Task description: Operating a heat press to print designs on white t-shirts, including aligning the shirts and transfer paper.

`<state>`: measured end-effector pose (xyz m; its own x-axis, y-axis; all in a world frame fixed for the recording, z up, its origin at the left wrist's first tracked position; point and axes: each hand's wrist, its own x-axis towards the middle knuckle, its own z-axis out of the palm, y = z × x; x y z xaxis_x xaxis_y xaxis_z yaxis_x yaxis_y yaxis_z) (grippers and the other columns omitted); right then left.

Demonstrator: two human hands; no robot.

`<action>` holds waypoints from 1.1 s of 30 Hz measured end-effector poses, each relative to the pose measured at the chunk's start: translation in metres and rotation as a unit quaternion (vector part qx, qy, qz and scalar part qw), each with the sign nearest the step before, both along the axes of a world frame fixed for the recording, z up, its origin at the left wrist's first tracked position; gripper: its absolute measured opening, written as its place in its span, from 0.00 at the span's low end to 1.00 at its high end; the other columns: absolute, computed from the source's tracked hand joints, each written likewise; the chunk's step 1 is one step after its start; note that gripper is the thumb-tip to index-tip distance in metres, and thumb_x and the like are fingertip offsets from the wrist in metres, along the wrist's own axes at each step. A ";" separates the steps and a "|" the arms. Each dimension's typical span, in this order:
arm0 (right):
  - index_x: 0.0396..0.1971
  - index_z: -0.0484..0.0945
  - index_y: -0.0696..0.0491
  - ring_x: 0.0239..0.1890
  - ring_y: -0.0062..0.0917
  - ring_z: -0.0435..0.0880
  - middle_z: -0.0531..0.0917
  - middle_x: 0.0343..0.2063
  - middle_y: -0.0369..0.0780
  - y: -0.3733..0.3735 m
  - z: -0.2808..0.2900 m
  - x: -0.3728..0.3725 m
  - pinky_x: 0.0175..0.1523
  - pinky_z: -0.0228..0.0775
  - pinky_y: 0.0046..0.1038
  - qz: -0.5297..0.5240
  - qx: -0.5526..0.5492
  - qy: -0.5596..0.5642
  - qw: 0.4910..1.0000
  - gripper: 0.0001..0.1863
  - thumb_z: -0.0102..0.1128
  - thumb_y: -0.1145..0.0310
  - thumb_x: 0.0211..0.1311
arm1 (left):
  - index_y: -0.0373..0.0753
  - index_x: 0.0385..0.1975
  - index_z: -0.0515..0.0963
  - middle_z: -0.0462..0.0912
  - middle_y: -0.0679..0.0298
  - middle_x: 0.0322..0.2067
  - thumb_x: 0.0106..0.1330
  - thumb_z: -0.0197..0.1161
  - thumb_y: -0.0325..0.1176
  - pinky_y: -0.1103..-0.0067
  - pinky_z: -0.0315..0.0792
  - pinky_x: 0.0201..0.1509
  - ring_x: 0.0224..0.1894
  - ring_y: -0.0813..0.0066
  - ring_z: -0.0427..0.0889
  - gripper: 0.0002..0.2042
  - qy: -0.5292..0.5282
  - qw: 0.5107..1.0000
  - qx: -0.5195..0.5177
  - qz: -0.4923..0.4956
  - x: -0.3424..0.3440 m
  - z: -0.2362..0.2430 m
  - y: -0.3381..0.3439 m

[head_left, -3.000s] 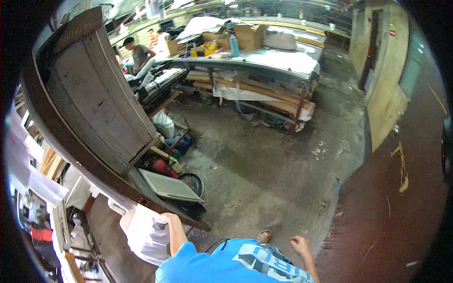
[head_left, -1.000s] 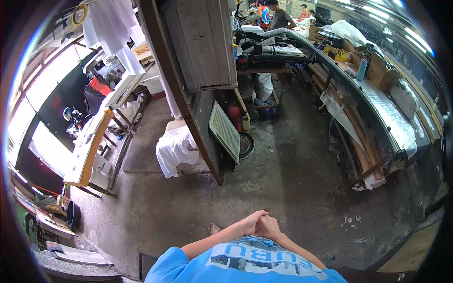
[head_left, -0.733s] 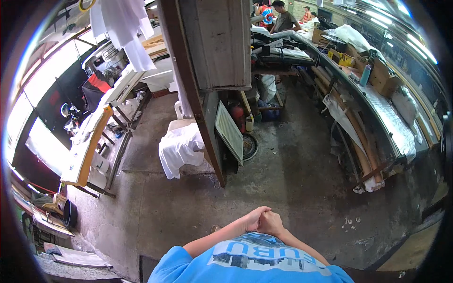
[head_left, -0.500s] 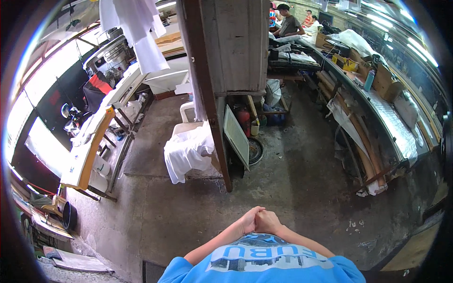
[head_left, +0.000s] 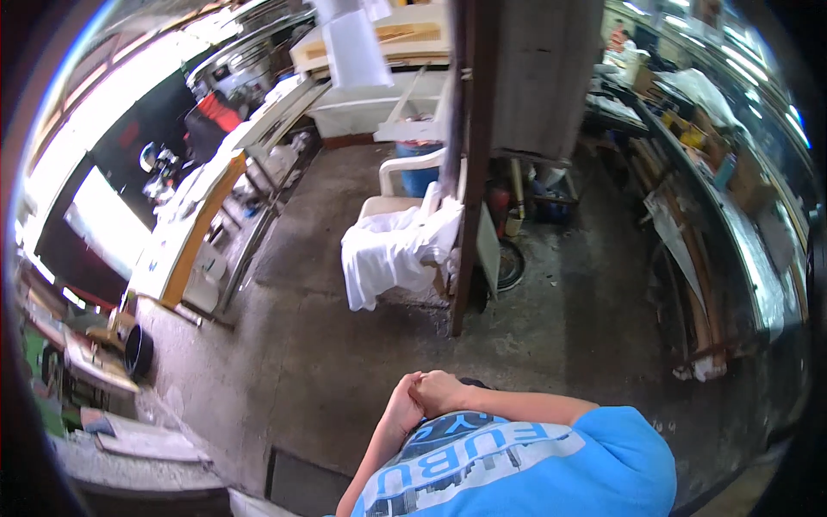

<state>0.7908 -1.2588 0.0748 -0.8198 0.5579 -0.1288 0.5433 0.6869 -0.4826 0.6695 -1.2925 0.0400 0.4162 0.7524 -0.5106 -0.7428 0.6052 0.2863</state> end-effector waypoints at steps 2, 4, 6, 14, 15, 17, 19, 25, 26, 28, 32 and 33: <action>0.28 0.74 0.58 0.32 0.40 0.80 0.80 0.26 0.48 0.004 -0.004 -0.023 0.35 0.73 0.37 0.062 -0.004 -0.010 0.998 0.15 0.58 0.68 0.35 | 0.31 0.40 0.72 0.75 0.54 0.44 0.62 0.46 0.35 0.71 0.64 0.56 0.49 0.62 0.72 0.15 -0.014 0.998 -0.011 0.055 -0.024 -0.037 -0.003; 0.27 0.75 0.58 0.32 0.40 0.80 0.80 0.26 0.49 0.005 -0.005 -0.040 0.36 0.72 0.37 0.082 -0.009 -0.001 0.997 0.14 0.58 0.68 0.35 | 0.29 0.40 0.72 0.76 0.53 0.44 0.62 0.46 0.36 0.72 0.64 0.55 0.48 0.62 0.73 0.15 -0.019 0.996 -0.019 0.090 -0.039 -0.049 -0.010; 0.25 0.75 0.59 0.32 0.40 0.80 0.80 0.26 0.49 0.007 -0.011 -0.059 0.37 0.72 0.38 0.116 -0.021 -0.002 0.993 0.13 0.58 0.69 0.35 | 0.29 0.40 0.72 0.76 0.52 0.43 0.62 0.46 0.36 0.73 0.64 0.56 0.47 0.62 0.74 0.16 0.017 0.993 -0.028 0.113 -0.051 -0.037 -0.012; 0.22 0.76 0.59 0.30 0.42 0.80 0.79 0.24 0.50 0.051 -0.039 -0.136 0.35 0.72 0.38 0.145 -0.049 0.005 0.988 0.10 0.58 0.69 0.36 | 0.40 0.28 0.73 0.78 0.68 0.26 0.59 0.54 0.36 0.81 0.70 0.33 0.31 0.78 0.77 0.07 0.022 0.983 -0.059 0.174 -0.114 -0.046 0.014; 0.20 0.76 0.59 0.28 0.41 0.80 0.79 0.23 0.49 0.064 -0.049 -0.149 0.33 0.72 0.38 0.161 -0.015 0.037 0.986 0.10 0.58 0.69 0.35 | 0.41 0.28 0.74 0.78 0.67 0.27 0.59 0.53 0.37 0.81 0.70 0.35 0.32 0.78 0.77 0.07 0.045 0.976 -0.037 0.211 -0.123 -0.056 0.024; 0.18 0.76 0.57 0.26 0.41 0.80 0.78 0.20 0.48 0.095 -0.055 -0.172 0.31 0.72 0.38 0.180 0.033 0.078 0.980 0.10 0.59 0.67 0.33 | 0.41 0.28 0.75 0.79 0.66 0.29 0.58 0.53 0.38 0.78 0.69 0.39 0.33 0.74 0.76 0.09 0.060 0.977 -0.007 0.205 -0.145 -0.041 0.055; 0.16 0.76 0.56 0.26 0.40 0.80 0.78 0.19 0.47 0.126 -0.049 -0.193 0.31 0.72 0.37 0.181 0.055 0.104 0.977 0.10 0.61 0.66 0.30 | 0.40 0.29 0.75 0.79 0.64 0.30 0.58 0.53 0.39 0.76 0.69 0.40 0.35 0.72 0.76 0.10 0.078 0.975 -0.002 0.209 -0.168 -0.037 0.087; 0.24 0.76 0.57 0.31 0.39 0.80 0.79 0.25 0.47 0.205 -0.028 -0.239 0.36 0.73 0.36 0.183 0.024 0.056 0.981 0.14 0.62 0.64 0.34 | 0.32 0.34 0.74 0.78 0.54 0.37 0.60 0.48 0.40 0.71 0.65 0.51 0.43 0.63 0.75 0.16 0.127 0.971 -0.015 0.204 -0.211 -0.022 0.170; 0.24 0.75 0.57 0.31 0.39 0.80 0.79 0.24 0.47 0.217 -0.035 -0.244 0.36 0.73 0.35 0.154 0.007 0.053 0.987 0.15 0.62 0.65 0.34 | 0.32 0.34 0.74 0.78 0.54 0.37 0.60 0.48 0.40 0.71 0.65 0.51 0.43 0.63 0.75 0.16 0.127 0.969 -0.013 0.209 -0.215 -0.018 0.184; 0.24 0.75 0.57 0.30 0.40 0.80 0.79 0.23 0.47 0.237 -0.040 -0.257 0.35 0.73 0.36 0.153 0.010 0.094 0.984 0.14 0.62 0.65 0.34 | 0.33 0.32 0.75 0.79 0.55 0.35 0.59 0.49 0.40 0.72 0.66 0.49 0.41 0.64 0.76 0.15 0.176 0.965 -0.053 0.189 -0.225 -0.013 0.210; 0.23 0.74 0.57 0.29 0.40 0.80 0.79 0.23 0.47 0.265 -0.046 -0.285 0.34 0.72 0.37 0.160 0.027 0.070 0.984 0.15 0.62 0.65 0.33 | 0.35 0.31 0.75 0.79 0.58 0.33 0.58 0.50 0.41 0.72 0.68 0.46 0.38 0.66 0.77 0.14 0.150 0.967 -0.059 0.196 -0.250 -0.020 0.229; 0.23 0.75 0.57 0.29 0.40 0.80 0.79 0.23 0.47 0.268 -0.042 -0.292 0.34 0.72 0.37 0.173 0.004 0.034 0.984 0.14 0.62 0.65 0.33 | 0.35 0.31 0.75 0.79 0.58 0.33 0.58 0.50 0.41 0.72 0.68 0.46 0.38 0.66 0.77 0.14 0.147 0.967 -0.063 0.197 -0.259 -0.021 0.231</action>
<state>0.4986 -0.9913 0.0330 -0.9673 0.2453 -0.0636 0.2433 0.8284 -0.5046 0.4100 -1.0612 0.0191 -0.0670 0.7471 -0.6614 -0.8205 0.3359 0.4625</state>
